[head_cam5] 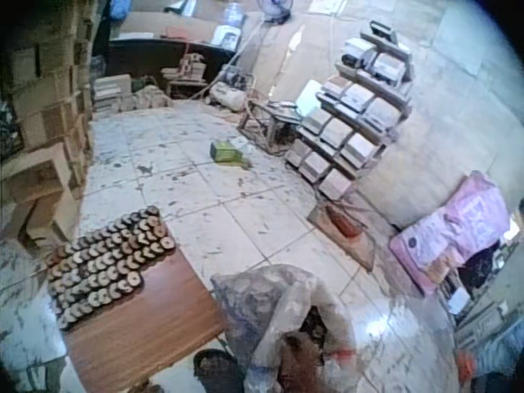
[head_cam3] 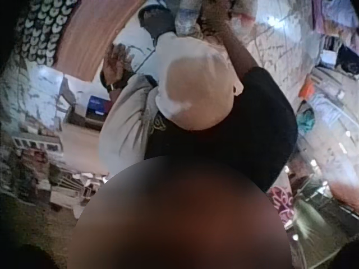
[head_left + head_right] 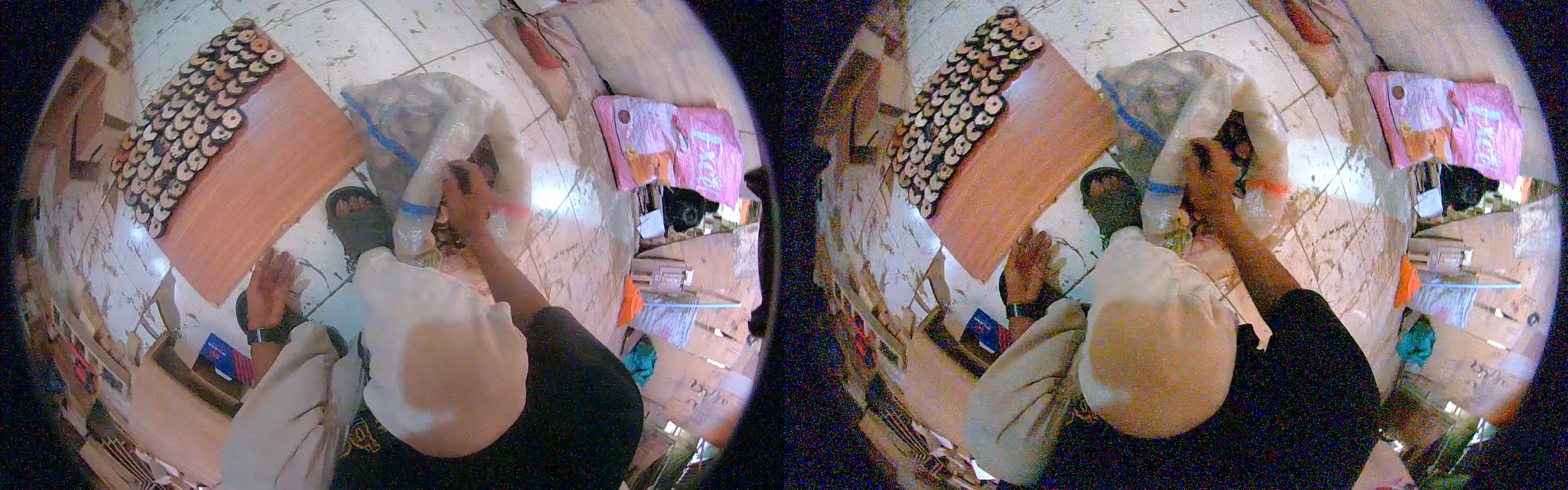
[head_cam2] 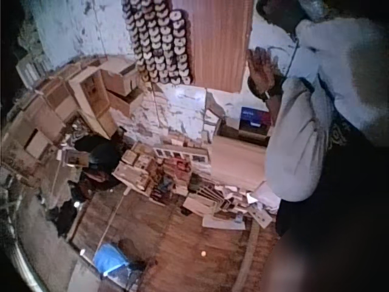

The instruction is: The person sits on the floor and repeatedly picks up small wooden discs from a plastic bag, then places them onto a wooden board in neat rows. They handle the discs one at a time, arranging them in a grid pattern.

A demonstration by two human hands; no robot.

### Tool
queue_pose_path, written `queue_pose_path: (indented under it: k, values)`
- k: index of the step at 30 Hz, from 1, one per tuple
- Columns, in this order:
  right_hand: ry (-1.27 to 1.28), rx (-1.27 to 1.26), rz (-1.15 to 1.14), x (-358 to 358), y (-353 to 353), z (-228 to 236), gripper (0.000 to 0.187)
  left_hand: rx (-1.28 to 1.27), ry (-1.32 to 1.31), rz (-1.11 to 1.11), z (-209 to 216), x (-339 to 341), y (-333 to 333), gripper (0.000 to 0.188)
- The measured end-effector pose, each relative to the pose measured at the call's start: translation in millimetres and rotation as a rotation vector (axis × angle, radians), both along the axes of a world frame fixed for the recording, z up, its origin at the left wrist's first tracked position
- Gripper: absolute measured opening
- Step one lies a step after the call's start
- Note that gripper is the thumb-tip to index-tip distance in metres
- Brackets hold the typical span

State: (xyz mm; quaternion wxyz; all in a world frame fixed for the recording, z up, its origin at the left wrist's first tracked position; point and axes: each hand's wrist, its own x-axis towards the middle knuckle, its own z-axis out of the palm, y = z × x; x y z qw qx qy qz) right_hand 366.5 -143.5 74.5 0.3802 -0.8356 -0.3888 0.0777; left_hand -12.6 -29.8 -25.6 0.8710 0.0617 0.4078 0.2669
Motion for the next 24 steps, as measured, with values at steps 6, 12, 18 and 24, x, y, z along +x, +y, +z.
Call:
queue_pose_path:
  k: [6, 12, 18, 24]
  values:
    - [-0.504, -0.564, 0.207, 107, -62, -43, 0.035, 0.0, 0.048, -0.103, -6, 0, 0, 0.055]
    - [-0.281, -1.021, 0.307, 89, -65, -39, 0.063, 0.019, 0.138, -0.116, -10, -9, -5, 0.055]
    - [-0.392, -0.809, 0.316, 50, -102, -61, 0.062, 0.05, 0.149, -0.16, -11, -11, -6, 0.052]
    - [-0.617, -0.831, 0.259, 44, -109, -72, 0.06, 0.003, 0.223, -0.167, -4, -6, -5, 0.049]
